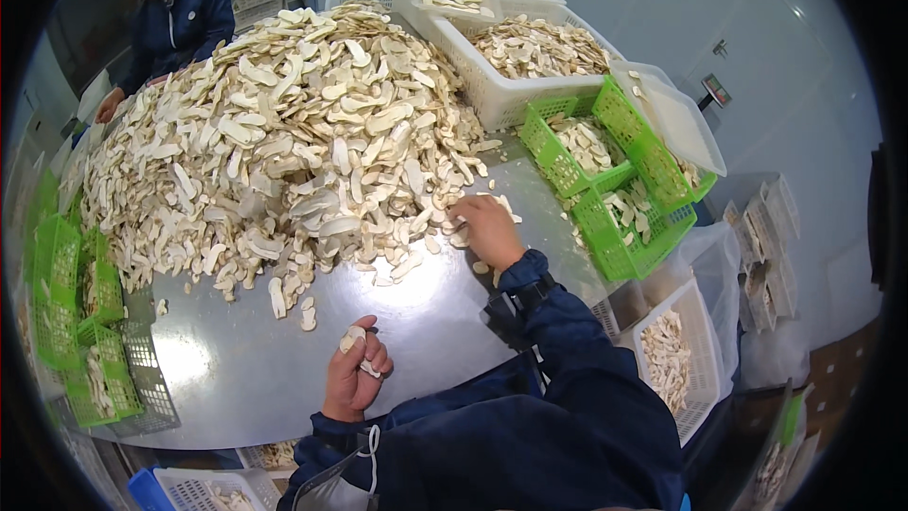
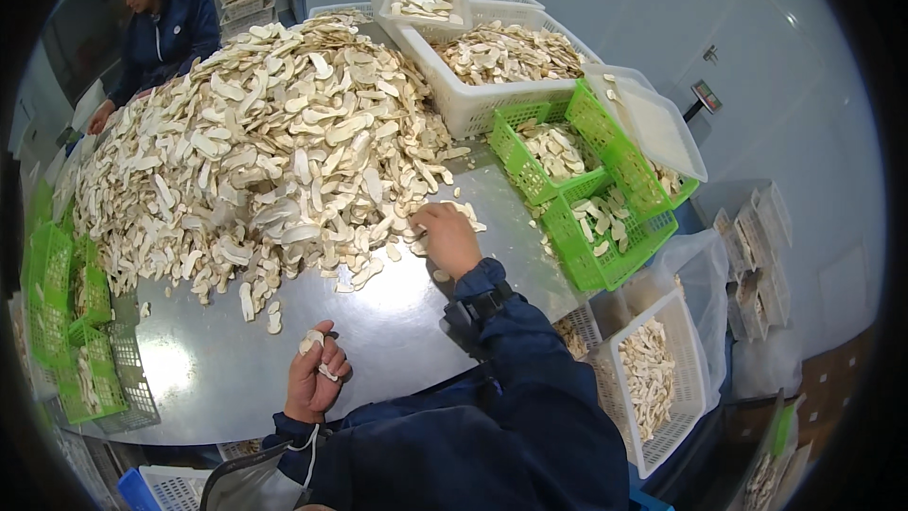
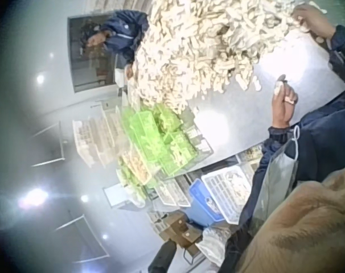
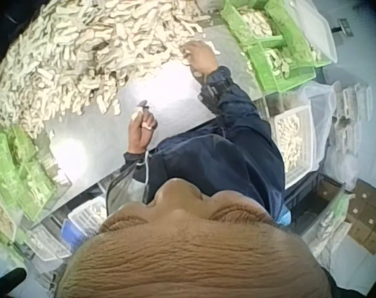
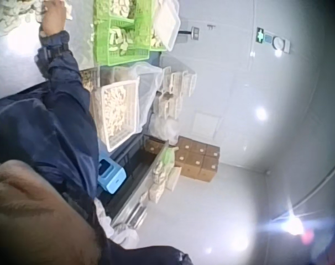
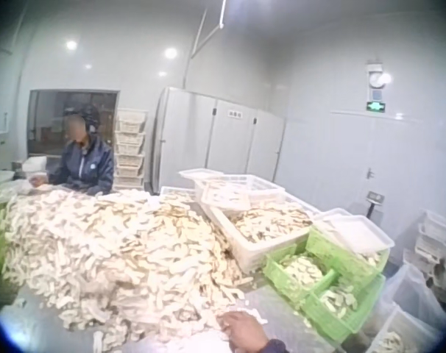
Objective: The person sorts dried herb slices by hand on a metal table, picking up individual slices and placing some into a plastic basket while leaving others in a large pile.
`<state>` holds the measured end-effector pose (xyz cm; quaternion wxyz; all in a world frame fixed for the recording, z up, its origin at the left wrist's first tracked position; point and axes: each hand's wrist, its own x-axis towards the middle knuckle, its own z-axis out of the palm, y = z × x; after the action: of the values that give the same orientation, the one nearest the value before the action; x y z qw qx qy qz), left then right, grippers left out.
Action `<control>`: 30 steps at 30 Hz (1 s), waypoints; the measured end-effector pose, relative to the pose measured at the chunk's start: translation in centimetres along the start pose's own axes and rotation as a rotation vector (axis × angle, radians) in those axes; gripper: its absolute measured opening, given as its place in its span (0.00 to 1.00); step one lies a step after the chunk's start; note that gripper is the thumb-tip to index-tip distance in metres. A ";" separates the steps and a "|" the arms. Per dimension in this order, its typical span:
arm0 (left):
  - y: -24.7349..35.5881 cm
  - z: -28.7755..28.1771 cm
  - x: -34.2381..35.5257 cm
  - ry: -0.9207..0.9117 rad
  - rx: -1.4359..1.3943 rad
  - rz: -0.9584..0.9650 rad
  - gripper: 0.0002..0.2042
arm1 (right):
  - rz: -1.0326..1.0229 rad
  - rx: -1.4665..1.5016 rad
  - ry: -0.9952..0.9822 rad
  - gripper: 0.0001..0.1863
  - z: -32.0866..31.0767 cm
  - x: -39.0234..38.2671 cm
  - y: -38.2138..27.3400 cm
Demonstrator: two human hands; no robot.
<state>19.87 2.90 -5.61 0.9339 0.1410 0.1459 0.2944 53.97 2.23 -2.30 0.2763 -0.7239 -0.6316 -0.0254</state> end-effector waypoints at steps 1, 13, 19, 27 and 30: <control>0.0 0.0 0.1 -0.001 -0.004 -0.002 0.16 | 0.003 -0.086 0.048 0.18 -0.3 -0.2 0.3; 0.1 0.3 0.0 -0.008 0.002 0.010 0.17 | -0.031 -0.104 0.043 0.15 1.2 2.0 -3.5; 0.1 0.2 -0.1 0.033 0.025 -0.003 0.16 | 0.139 0.178 -0.144 0.10 -1.1 -0.9 -4.7; 0.0 0.1 0.3 -0.022 0.013 -0.009 0.17 | 0.195 0.216 0.021 0.20 -2.9 -4.8 -2.2; 0.0 -0.1 0.0 -0.013 0.007 -0.003 0.17 | 0.203 0.196 -0.067 0.16 -2.9 -5.4 -3.1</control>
<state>19.85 2.92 -5.69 0.9347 0.1460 0.1409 0.2917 50.97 -3.72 -0.76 0.3257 -0.7542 -0.5632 0.0887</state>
